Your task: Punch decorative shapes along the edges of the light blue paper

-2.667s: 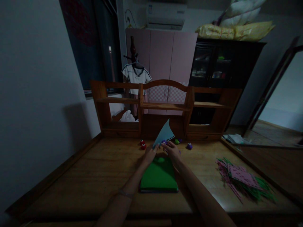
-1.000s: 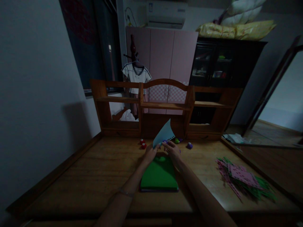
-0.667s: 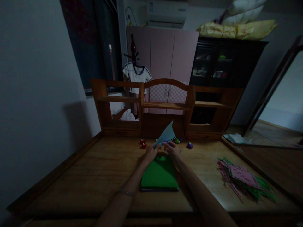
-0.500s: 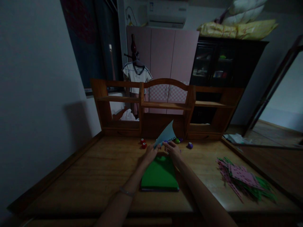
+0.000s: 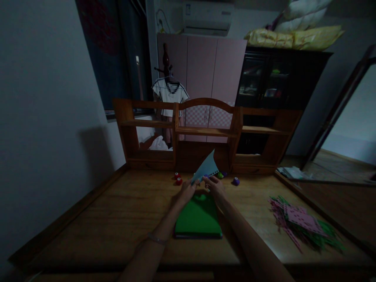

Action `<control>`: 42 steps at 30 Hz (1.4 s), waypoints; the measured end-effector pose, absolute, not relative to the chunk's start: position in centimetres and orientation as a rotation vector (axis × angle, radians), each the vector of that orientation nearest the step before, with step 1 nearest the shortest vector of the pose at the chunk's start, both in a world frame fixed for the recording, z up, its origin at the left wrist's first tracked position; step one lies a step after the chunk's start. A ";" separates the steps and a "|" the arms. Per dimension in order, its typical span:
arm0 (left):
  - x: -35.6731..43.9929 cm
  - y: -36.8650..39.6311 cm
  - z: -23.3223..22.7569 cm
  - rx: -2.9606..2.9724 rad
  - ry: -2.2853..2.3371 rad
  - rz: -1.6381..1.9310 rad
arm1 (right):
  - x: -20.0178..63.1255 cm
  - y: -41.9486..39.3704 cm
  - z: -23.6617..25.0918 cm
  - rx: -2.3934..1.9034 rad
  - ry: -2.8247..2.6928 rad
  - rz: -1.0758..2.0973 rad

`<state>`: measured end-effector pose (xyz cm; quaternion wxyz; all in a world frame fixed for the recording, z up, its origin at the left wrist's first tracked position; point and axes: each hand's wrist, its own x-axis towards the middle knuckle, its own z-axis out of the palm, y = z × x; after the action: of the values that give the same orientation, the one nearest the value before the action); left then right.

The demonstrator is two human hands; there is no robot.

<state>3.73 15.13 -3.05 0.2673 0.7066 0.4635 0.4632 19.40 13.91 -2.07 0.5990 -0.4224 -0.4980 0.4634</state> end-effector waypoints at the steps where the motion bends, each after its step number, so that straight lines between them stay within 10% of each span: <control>1: 3.7 15.1 -3.0 1.905 1.256 1.251 | 19.4 13.9 -2.1 -0.976 -1.157 1.081; 42: 3.7 14.5 -2.0 1.692 1.279 1.391 | 18.7 13.6 -2.0 -0.938 -1.175 1.252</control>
<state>3.74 14.47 -2.04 0.2978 0.6367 0.4815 0.5235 18.73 13.62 -2.00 0.5587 -0.3976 -0.4981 0.5308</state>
